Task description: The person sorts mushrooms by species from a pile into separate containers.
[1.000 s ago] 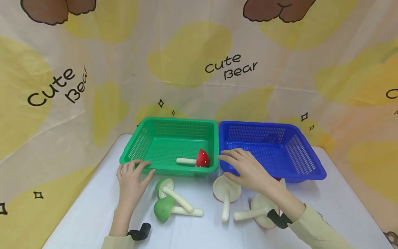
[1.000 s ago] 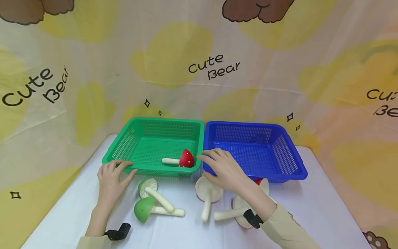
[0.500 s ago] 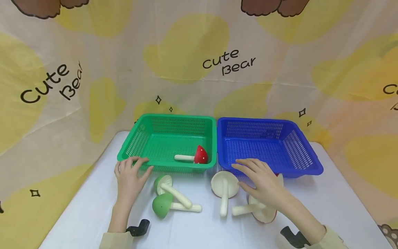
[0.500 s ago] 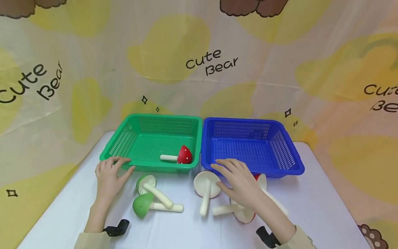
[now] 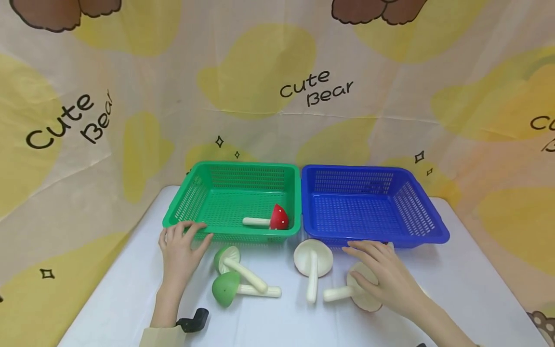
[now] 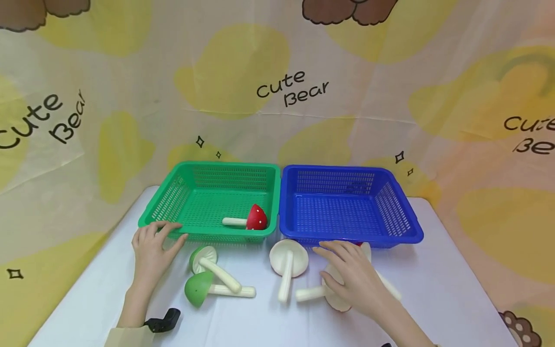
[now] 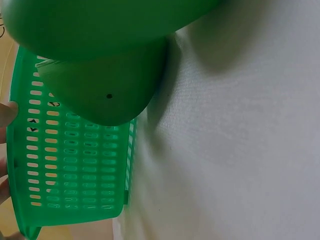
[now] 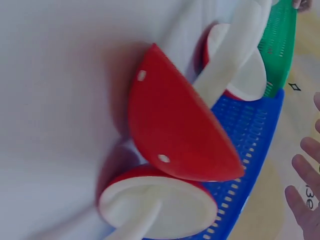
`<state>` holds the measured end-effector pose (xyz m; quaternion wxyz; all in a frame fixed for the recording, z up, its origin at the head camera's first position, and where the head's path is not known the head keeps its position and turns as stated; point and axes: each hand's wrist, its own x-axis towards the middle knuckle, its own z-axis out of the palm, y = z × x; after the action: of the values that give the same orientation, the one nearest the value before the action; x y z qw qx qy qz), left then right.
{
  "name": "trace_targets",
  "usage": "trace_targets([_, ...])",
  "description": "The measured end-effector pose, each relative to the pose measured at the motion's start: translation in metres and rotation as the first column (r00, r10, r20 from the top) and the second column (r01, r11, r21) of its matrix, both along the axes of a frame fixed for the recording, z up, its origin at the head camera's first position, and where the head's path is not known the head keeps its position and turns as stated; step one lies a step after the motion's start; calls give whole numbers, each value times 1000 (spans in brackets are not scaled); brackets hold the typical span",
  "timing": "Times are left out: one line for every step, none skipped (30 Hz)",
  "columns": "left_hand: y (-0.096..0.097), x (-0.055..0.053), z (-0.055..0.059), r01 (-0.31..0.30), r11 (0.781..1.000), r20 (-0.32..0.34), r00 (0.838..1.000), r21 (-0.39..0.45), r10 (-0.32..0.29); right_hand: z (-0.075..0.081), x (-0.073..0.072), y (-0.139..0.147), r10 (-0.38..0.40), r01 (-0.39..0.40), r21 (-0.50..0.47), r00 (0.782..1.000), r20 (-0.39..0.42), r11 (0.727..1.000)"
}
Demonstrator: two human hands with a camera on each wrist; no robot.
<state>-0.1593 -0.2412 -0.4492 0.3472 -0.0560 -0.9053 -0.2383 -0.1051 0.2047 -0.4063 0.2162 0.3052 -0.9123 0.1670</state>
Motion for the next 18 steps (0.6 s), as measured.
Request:
trace_targets([0, 0, 0, 0, 1000, -1, 1000, 2, 0, -2, 2, 2, 2, -2, -5, 1000, -5, 1000])
trace_targets([0, 0, 0, 0, 1000, -2, 1000, 3, 0, -4, 3, 3, 11, -12, -12, 1000, -16, 1000])
trace_targets([0, 0, 0, -1, 1000, -3, 1000, 3, 1, -6, 4, 5, 19, -19, -16, 999, -29, 1000])
trace_targets([-1, 0, 0, -3, 1000, -2, 1000, 4, 3, -8, 6, 7, 26, -27, -14, 999, -42, 1000])
trace_targets([0, 0, -1, -3, 1000, -1, 1000, 3, 3, -10, 7, 8, 30, -31, -15, 998, -55, 999])
trace_targets([0, 0, -1, -2, 1000, 0, 1000, 3, 2, -11, 9, 10, 33, -34, -14, 997, -65, 999])
trace_targets([0, 0, -1, -3, 1000, 1, 1000, 1, 3, -13, 10, 11, 35, -36, -16, 997, -64, 999])
trace_targets([-1, 0, -1, -3, 1000, 3, 1000, 0, 3, -15, 12, 13, 27, -28, -13, 998, -58, 1000])
trace_targets([-1, 0, -1, -4, 1000, 5, 1000, 0, 4, -17, 14, 14, 13, -13, -5, 999, -48, 1000])
trace_targets([-1, 1, -1, -5, 1000, 6, 1000, 1, 5, -18, 15, 14, 0, 1, 3, 999, -35, 1000])
trace_targets([-1, 1, -2, -6, 1000, 7, 1000, 2, 6, -20, 17, 15, -14, 14, 11, 1000, -23, 1000])
trace_targets([-1, 1, -2, -6, 1000, 9, 1000, 2, 6, -21, 18, 16, -24, 25, 20, 1000, -14, 999])
trace_targets([-1, 1, -2, -7, 1000, 11, 1000, 1, 7, -23, 19, 17, -34, 34, 28, 999, -4, 999])
trace_targets([-1, 1, -2, -7, 1000, 11, 1000, 2, 7, -24, 20, 18, -40, 40, 38, 999, 1, 998])
trace_targets([0, 1, -1, -6, 1000, 10, 1000, 3, 6, -26, 21, 20, -46, 45, 48, 999, 6, 998])
trace_targets([0, 1, -1, -5, 1000, 8, 1000, 3, 5, -27, 22, 21, -47, 47, 57, 999, 10, 997])
trace_targets([0, 1, -1, -4, 1000, 5, 1000, 2, 4, -29, 22, 22, -46, 46, 67, 999, 10, 997])
trace_targets([0, 1, -1, -3, 1000, 2, 1000, 2, 3, -30, 22, 24, -37, 37, 76, 999, 5, 996])
